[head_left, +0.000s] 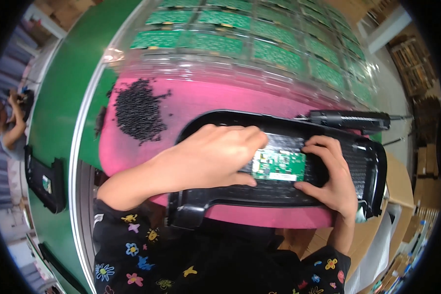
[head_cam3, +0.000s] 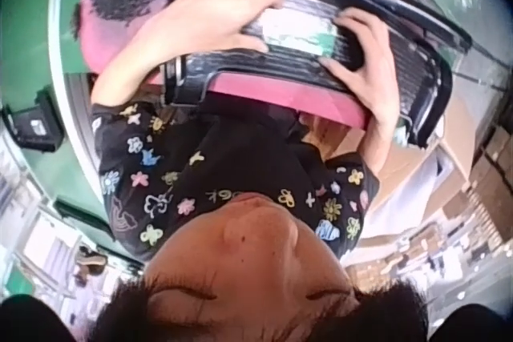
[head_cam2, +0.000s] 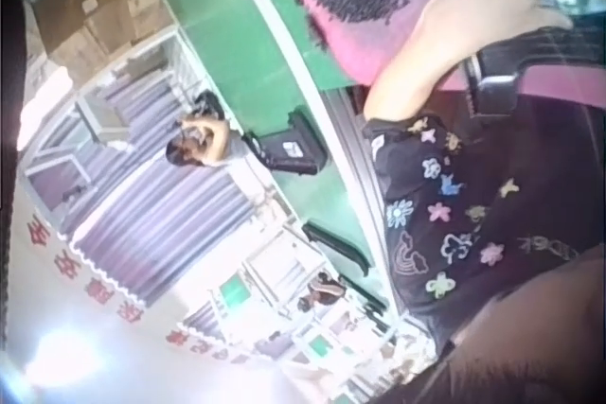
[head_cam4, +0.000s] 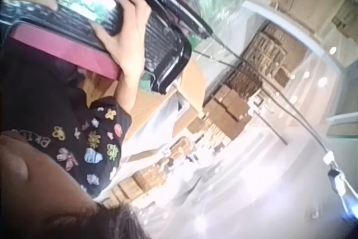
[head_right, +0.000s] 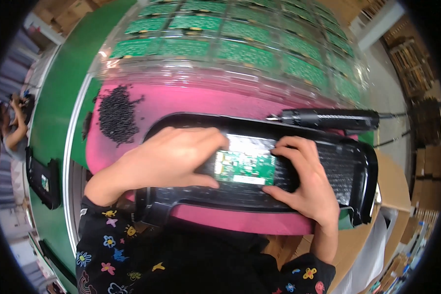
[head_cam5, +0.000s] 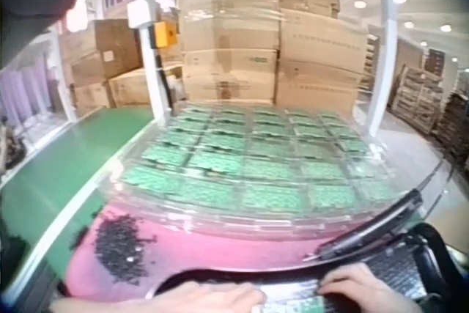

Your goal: The person is assembling an electronic device by placing a printed circuit board into a plastic casing and securing it with screws using an electric screwdriver.

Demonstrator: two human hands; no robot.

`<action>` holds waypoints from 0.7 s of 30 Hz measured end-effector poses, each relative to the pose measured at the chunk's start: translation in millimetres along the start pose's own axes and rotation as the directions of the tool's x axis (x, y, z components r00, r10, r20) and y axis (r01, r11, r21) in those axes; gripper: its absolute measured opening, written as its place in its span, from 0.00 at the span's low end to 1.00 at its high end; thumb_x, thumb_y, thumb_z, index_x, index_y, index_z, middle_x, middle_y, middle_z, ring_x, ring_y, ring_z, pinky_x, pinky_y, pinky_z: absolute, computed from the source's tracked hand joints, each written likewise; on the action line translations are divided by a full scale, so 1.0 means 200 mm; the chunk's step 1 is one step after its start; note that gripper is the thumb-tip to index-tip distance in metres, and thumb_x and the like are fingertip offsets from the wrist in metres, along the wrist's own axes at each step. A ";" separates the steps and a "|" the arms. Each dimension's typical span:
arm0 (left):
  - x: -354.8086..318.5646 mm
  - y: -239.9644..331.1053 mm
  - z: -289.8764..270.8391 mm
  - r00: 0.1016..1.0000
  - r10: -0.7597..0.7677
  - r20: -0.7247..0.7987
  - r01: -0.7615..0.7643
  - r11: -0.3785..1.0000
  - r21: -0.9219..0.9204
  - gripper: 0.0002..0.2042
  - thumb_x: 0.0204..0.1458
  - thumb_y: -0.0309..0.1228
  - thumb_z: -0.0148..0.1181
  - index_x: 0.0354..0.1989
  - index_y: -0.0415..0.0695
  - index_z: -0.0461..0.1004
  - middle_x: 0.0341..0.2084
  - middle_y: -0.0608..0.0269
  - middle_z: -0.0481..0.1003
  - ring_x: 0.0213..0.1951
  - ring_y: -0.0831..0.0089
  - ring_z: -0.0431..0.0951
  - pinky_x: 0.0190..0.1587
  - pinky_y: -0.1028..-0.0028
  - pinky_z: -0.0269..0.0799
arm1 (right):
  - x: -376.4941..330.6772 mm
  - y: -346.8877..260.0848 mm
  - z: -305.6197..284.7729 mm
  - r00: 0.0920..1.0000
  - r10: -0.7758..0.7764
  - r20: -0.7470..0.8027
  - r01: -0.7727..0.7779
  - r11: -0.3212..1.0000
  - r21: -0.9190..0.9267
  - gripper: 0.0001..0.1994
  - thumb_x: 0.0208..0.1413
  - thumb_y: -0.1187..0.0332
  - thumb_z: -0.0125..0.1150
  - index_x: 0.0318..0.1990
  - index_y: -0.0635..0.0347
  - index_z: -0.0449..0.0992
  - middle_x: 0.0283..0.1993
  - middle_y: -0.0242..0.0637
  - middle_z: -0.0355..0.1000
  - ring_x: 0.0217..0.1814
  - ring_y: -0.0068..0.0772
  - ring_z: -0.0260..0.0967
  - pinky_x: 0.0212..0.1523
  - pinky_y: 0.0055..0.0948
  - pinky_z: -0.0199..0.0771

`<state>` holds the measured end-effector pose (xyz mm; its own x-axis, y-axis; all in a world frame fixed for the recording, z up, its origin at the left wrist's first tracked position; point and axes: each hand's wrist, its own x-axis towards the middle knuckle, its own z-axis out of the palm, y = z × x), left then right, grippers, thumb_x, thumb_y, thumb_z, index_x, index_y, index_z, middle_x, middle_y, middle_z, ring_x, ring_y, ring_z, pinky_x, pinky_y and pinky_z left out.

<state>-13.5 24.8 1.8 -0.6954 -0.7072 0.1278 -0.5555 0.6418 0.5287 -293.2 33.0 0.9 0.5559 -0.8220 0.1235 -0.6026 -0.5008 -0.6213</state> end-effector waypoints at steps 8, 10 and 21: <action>-0.05 -0.17 -0.25 0.844 -0.046 -0.534 0.142 0.980 0.140 0.07 0.51 0.25 0.60 0.35 0.35 0.75 0.26 0.50 0.77 0.29 0.54 0.79 0.33 0.63 0.74 | -0.08 0.10 -0.19 0.791 -0.027 -0.611 -0.282 0.870 -0.404 0.24 0.56 0.66 0.61 0.60 0.58 0.66 0.59 0.44 0.64 0.58 0.47 0.60 0.65 0.39 0.53; -0.15 -0.30 -0.32 0.825 -0.176 -0.538 0.341 0.913 0.225 0.06 0.48 0.21 0.59 0.33 0.33 0.76 0.29 0.48 0.78 0.32 0.50 0.79 0.37 0.62 0.74 | -0.08 0.16 -0.26 0.760 0.085 -0.644 -0.562 0.584 -0.586 0.23 0.61 0.66 0.56 0.64 0.52 0.64 0.60 0.43 0.63 0.59 0.45 0.60 0.65 0.39 0.53; -0.13 -0.34 -0.26 0.783 -0.434 -0.445 0.603 0.703 0.376 0.07 0.43 0.19 0.55 0.30 0.38 0.78 0.28 0.46 0.77 0.35 0.49 0.79 0.39 0.57 0.74 | 0.08 0.27 -0.33 0.645 0.176 -0.744 -0.104 0.984 0.143 0.28 0.62 0.74 0.57 0.67 0.58 0.52 0.66 0.45 0.55 0.53 0.28 0.66 0.53 0.25 0.68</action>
<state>66.3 -15.1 6.6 -0.1007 -0.9647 0.2435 -0.9817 0.1360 0.1330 -354.3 -24.3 19.7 -0.1737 -0.8200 0.5454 -0.5691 -0.3684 -0.7351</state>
